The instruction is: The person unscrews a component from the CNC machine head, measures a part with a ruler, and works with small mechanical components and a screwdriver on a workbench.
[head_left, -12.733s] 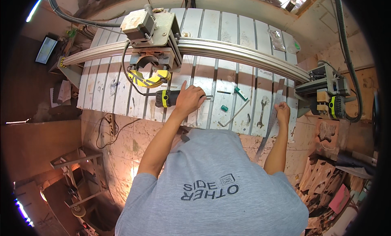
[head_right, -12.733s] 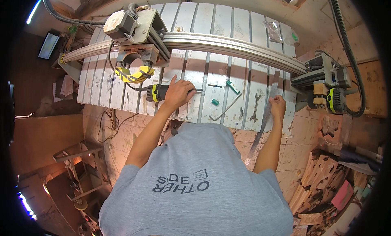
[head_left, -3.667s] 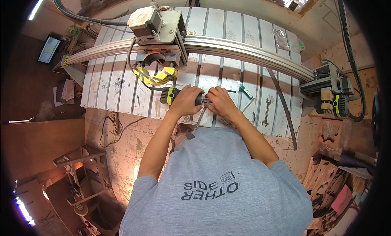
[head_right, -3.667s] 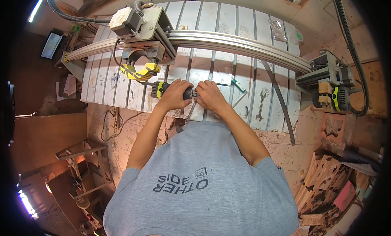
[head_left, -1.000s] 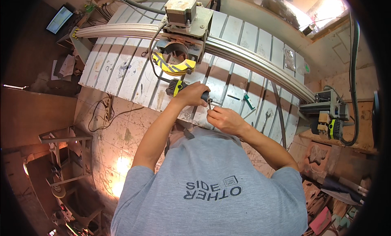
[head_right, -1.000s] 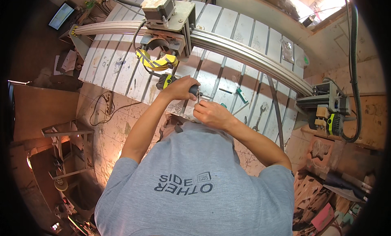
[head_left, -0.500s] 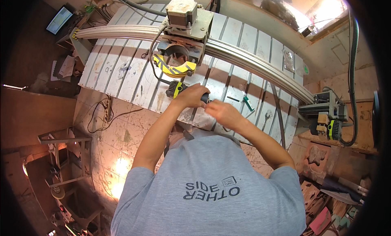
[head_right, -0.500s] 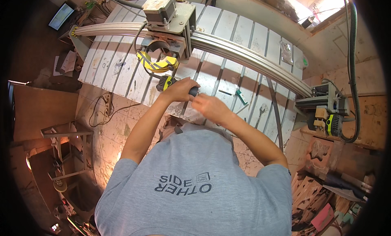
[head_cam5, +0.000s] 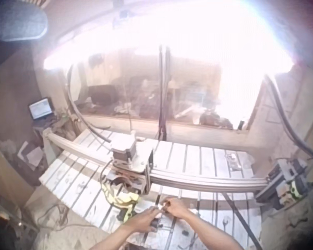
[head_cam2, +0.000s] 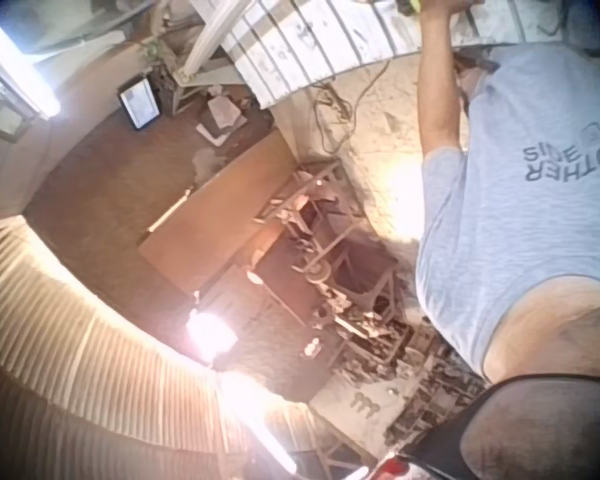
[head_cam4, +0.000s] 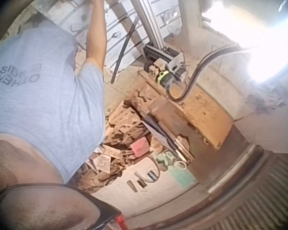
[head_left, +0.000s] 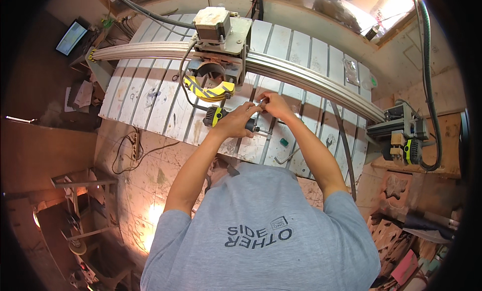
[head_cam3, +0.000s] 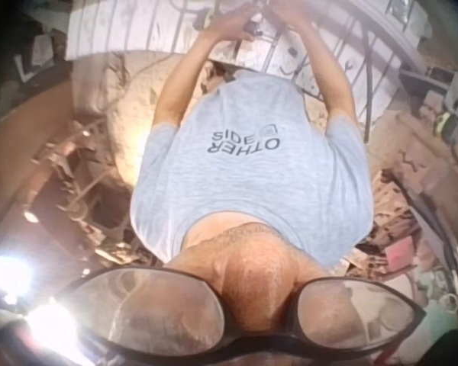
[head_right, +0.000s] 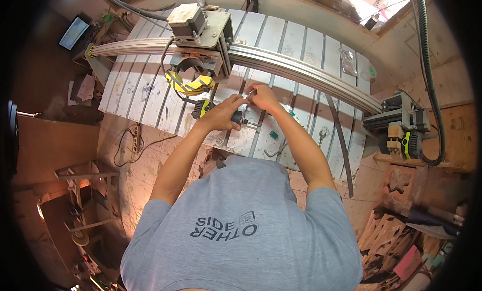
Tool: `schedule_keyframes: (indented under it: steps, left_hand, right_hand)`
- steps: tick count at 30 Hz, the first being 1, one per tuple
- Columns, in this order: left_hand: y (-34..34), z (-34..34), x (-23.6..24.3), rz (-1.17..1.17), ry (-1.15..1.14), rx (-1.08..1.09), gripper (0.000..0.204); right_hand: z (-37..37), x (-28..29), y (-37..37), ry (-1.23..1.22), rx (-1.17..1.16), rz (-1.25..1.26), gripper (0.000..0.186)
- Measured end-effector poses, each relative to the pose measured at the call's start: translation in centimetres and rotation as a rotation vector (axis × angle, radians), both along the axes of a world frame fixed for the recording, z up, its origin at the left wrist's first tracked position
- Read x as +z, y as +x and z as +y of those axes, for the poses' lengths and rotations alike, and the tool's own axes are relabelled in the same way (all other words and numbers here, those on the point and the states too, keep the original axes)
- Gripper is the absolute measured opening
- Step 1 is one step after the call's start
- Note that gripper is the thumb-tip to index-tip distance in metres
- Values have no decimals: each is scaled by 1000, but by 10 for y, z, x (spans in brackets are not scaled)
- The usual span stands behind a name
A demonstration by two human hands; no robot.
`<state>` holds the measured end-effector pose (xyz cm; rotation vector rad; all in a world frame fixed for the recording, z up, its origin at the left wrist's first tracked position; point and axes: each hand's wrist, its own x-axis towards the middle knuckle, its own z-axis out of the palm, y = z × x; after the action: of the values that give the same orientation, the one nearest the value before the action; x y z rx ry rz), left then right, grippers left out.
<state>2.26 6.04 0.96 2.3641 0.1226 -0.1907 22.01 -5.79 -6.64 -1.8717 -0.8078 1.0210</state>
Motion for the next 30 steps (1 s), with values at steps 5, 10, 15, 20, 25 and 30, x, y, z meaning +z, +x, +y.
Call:
schedule_keyframes:
  steps: [5, 10, 15, 20, 25, 30]
  left_hand:
    - [2, 1, -15, -33, 164, -112, 78]
    - [1, 2, -21, 21, 143, -143, 72]
    - [0, 1, -17, 47, 128, -135, 68]
    - [2, 0, -16, 52, 151, -153, 71]
    - [3, 4, -14, 64, 136, -182, 73]
    - [5, 7, -19, 48, 132, -217, 73]
  right_hand:
    - [2, -14, 3, -9, 18, -11, 27]
    - [-17, 9, 3, 26, 64, -153, 29]
    - [-87, 64, 17, 131, -142, -54, 27]
    - [-188, 99, 23, -172, -284, -340, 19]
    - [-259, 74, 5, -409, -518, -368, 15]
    - [-292, 36, -16, -541, -703, -402, 32]
